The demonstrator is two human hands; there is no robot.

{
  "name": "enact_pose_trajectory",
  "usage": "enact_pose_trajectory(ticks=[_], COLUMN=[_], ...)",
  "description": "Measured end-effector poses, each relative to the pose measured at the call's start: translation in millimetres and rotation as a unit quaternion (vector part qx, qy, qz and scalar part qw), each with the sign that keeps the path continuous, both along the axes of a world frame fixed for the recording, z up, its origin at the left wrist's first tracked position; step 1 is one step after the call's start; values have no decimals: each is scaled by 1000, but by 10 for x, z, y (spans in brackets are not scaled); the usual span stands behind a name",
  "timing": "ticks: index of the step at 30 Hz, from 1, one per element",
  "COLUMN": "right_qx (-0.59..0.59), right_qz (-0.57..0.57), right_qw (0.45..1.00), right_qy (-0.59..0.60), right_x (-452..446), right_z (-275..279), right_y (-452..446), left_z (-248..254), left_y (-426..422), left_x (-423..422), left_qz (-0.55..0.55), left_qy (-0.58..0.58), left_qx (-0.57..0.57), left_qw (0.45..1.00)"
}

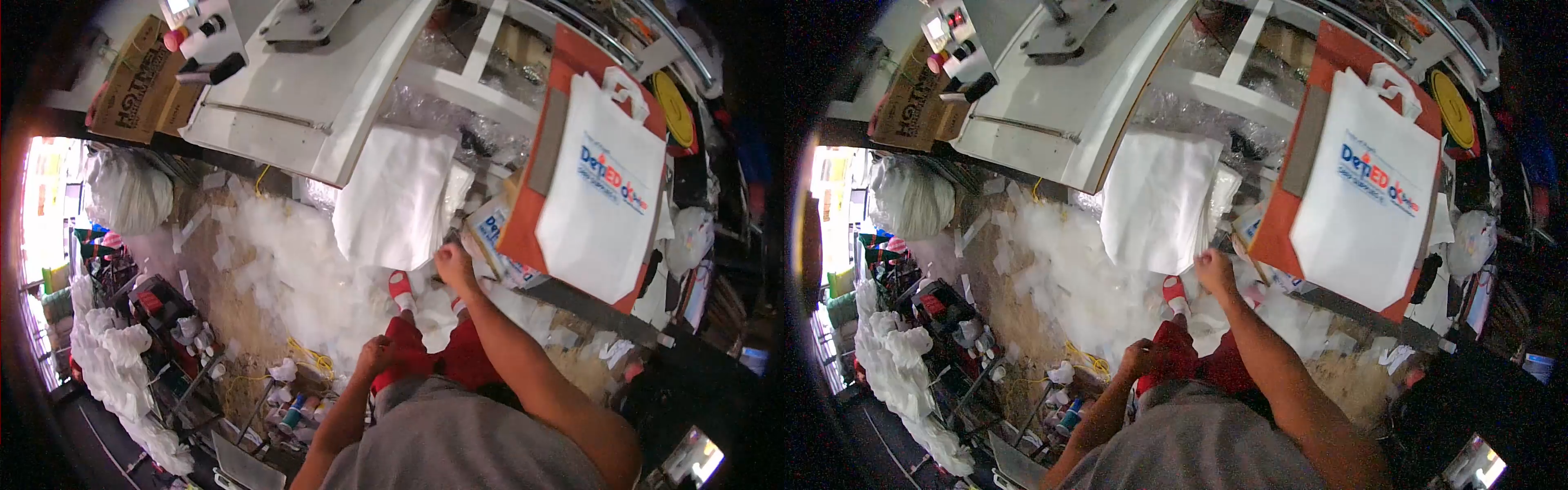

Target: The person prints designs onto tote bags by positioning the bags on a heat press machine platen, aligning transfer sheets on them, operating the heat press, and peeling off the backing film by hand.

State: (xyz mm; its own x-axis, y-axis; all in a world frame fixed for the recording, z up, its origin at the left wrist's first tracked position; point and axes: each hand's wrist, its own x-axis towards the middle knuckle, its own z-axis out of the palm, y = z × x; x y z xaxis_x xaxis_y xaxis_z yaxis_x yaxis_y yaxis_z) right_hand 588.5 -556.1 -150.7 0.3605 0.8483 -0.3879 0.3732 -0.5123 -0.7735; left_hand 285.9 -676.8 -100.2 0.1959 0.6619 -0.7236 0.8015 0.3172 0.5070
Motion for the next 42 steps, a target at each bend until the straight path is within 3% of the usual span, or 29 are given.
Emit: enact_pose_trajectory(ticks=[2, 4, 6, 8, 9, 11, 12, 14, 15, 16, 18, 20, 22, 23, 26, 27, 29, 30, 32, 33, 37, 38, 39, 41, 42], right_qx=[-28, -38, -71, -55, -59, -102, -109, -102, -19, -16, 18, 50, -11, 30, 74, 77, 160, 167, 141, 217, 230, 283, 335, 294, 346], right_qz=[-52, -144, -213, -215, -215, -199, -198, -212, -184, -184, -232, -238, -246, -250, -279, -278, -145, -147, -172, -153, -142, -169, -194, -220, -203], right_qw=[995, 978, 963, 957, 957, 969, 968, 963, 954, 954, 970, 969, 969, 965, 957, 957, 949, 947, 968, 956, 962, 943, 915, 920, 897], right_qy=[-83, -143, -148, -185, -186, -109, -110, -132, -237, -238, -73, -52, 25, 70, 40, 39, -230, -232, -120, -126, -29, 44, 116, 137, 185], right_x=[-41, 58, 184, 307, 383, 474, 430, 364, 388, 371, 312, 426, 442, 427, 503, 522, 563, 544, 340, 206, -93, -61, -27, 179, 298], right_z=[-473, -816, -917, -1036, -1104, -1182, -1086, -777, -1043, -981, -852, -1005, -819, -735, -939, -870, -703, -483, 170, 372, 1702, 1939, 2196, 2714, 2855], right_y=[482, 987, 1421, 1721, 1845, 1950, 1913, 1966, 1929, 1910, 1875, 1858, 1808, 1777, 1677, 1644, 1538, 1546, 1606, 1628, 1437, 1327, 1188, 815, 649], left_z=[148, 7, 65, -422, -412, -260, -186, -122, -122, -157, -492, -1144, -473, -406, -279, -273, -238, -234, -231, -247, -54, 11, 84, 365, 693], left_y=[124, -20, -166, -766, -907, -1085, -1125, -1137, -1125, -1107, -1061, -1061, -277, -14, 441, 506, 624, 685, 780, 806, 1162, 1268, 1369, 1604, 1728], left_x=[-327, -834, -1180, -1900, -2029, -2194, -2244, -2282, -2283, -2268, -2350, -2601, -1940, -1777, -1447, -1366, -1204, -1135, -1031, -988, -732, -643, -533, -244, -63], left_qz=[89, 81, 72, -42, -44, -21, -22, 11, 12, 22, 36, -93, 68, 89, 110, 111, 126, 140, 121, 130, 146, 142, 196, 240, 278], left_qy=[18, 44, 125, 131, 131, 168, 168, 150, 150, 162, 174, 94, 53, 39, 18, 10, -25, -56, -50, -67, -112, -118, -179, -248, -333], left_qx=[-4, 72, 35, 99, 96, -45, -53, -133, -133, -114, -88, 23, 53, 39, 45, 66, 77, 85, 111, 117, 94, 102, 78, 57, -51], left_qw=[996, 993, 989, 985, 986, 985, 984, 980, 980, 980, 980, 991, 995, 995, 993, 992, 989, 985, 985, 982, 978, 977, 961, 937, 900])
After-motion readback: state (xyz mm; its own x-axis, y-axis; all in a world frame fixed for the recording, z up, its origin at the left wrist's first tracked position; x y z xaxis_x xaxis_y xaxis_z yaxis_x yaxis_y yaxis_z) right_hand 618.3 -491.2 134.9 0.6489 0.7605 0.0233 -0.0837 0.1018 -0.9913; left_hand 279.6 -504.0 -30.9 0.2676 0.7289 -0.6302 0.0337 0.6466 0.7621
